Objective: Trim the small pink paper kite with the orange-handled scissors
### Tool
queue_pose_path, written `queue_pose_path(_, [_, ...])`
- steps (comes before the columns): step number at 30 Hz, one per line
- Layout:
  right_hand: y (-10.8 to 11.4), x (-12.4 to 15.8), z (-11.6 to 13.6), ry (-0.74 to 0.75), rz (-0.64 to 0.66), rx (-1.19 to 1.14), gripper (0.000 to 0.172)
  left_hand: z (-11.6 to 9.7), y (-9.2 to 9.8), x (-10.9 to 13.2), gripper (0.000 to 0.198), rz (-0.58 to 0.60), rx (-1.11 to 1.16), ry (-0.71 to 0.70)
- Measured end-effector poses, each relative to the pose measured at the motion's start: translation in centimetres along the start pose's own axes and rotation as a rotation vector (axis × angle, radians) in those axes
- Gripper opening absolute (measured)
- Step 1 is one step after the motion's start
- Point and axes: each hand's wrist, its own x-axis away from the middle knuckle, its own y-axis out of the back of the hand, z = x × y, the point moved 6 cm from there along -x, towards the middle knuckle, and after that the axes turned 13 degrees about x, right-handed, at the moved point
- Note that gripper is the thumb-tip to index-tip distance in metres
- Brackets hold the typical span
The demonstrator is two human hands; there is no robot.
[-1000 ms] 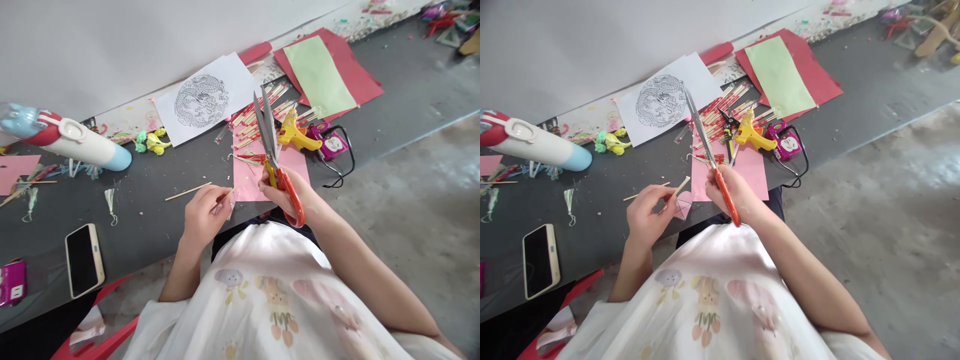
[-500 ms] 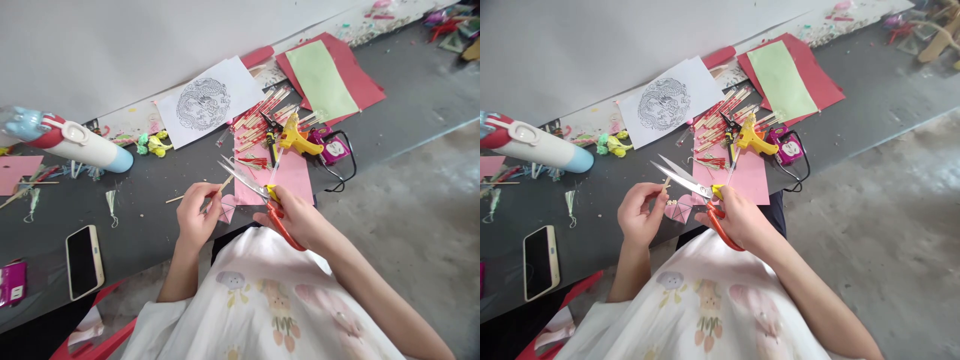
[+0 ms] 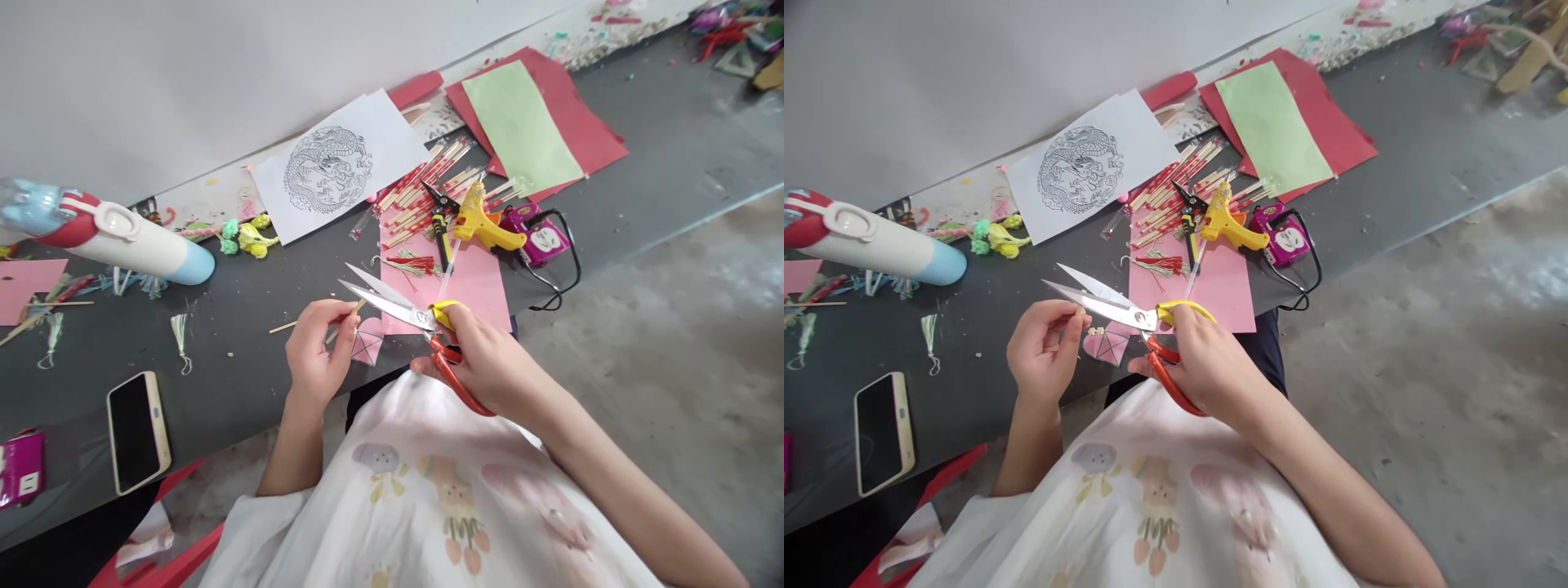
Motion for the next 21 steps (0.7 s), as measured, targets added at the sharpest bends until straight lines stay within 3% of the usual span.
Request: queue_pose_path(21, [0.14, 0.23, 0.07, 0.046, -0.118, 0.084, 0.029, 0.36, -0.26, 0.56, 0.013, 0.031, -0.027, 0.0])
